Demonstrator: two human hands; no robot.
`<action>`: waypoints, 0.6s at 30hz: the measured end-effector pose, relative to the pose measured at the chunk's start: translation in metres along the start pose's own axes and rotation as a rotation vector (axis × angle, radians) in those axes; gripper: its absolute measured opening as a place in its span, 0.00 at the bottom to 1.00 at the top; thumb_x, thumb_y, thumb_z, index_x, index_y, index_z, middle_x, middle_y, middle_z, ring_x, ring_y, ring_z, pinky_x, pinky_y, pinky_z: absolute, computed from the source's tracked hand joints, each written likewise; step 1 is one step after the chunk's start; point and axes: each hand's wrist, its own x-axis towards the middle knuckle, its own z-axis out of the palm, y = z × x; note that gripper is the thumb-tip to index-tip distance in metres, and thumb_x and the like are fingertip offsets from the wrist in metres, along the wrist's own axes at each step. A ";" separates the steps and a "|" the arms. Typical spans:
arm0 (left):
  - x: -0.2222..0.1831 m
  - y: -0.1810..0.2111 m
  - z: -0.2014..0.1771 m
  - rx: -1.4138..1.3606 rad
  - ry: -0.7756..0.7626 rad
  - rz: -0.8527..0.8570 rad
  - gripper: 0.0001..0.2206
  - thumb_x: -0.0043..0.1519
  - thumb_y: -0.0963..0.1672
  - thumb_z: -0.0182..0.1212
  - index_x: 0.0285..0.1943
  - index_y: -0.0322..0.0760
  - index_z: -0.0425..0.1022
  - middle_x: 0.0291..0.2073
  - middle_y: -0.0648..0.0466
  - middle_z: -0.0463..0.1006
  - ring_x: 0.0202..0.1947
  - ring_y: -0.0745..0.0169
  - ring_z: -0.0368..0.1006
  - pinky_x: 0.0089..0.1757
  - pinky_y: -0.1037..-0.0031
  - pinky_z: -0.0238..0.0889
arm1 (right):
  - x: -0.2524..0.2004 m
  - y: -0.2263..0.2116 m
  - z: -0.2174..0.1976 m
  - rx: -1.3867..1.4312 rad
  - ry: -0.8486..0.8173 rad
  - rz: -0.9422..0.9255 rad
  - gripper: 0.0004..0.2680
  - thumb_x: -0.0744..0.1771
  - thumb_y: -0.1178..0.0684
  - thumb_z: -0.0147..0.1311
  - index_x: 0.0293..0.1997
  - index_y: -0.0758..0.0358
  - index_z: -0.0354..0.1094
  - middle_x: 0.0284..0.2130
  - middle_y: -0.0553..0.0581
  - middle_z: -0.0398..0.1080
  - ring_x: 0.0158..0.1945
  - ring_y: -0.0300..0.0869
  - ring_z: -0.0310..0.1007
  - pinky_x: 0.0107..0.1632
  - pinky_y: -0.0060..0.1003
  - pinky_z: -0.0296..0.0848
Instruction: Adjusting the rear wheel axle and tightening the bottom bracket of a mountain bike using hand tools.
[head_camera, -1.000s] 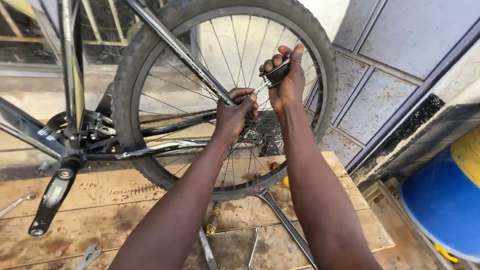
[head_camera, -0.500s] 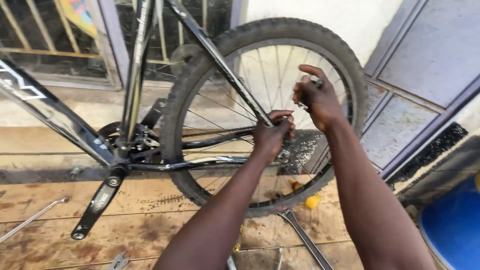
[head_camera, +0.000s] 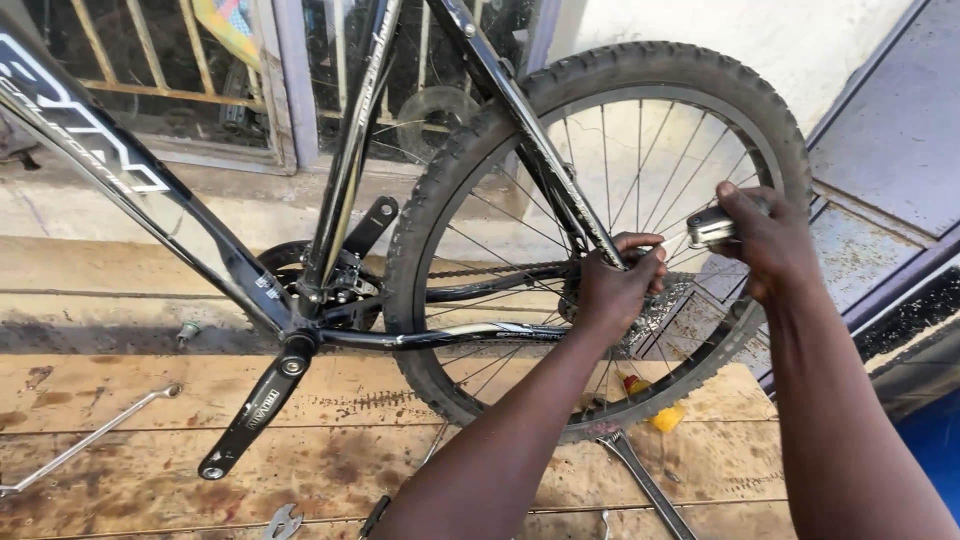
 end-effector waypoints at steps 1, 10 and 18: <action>-0.001 0.003 -0.001 0.000 0.003 -0.002 0.08 0.65 0.39 0.65 0.52 0.31 0.80 0.27 0.43 0.80 0.21 0.64 0.77 0.27 0.77 0.75 | -0.006 -0.006 0.001 -0.001 -0.002 0.003 0.13 0.70 0.38 0.66 0.50 0.53 0.71 0.35 0.56 0.71 0.33 0.42 0.78 0.35 0.39 0.81; 0.000 0.001 0.000 0.033 -0.028 -0.026 0.10 0.64 0.38 0.63 0.53 0.29 0.79 0.27 0.42 0.81 0.22 0.63 0.77 0.27 0.78 0.74 | 0.040 -0.016 -0.001 -0.921 0.107 -0.206 0.28 0.74 0.23 0.46 0.33 0.61 0.75 0.19 0.64 0.70 0.28 0.63 0.77 0.27 0.52 0.71; -0.012 0.028 0.001 0.064 0.005 -0.016 0.09 0.64 0.38 0.63 0.51 0.26 0.80 0.28 0.40 0.82 0.21 0.61 0.78 0.25 0.73 0.76 | 0.028 0.010 0.010 -0.184 -0.051 -0.577 0.09 0.73 0.53 0.57 0.35 0.63 0.73 0.23 0.57 0.68 0.30 0.35 0.64 0.33 0.34 0.69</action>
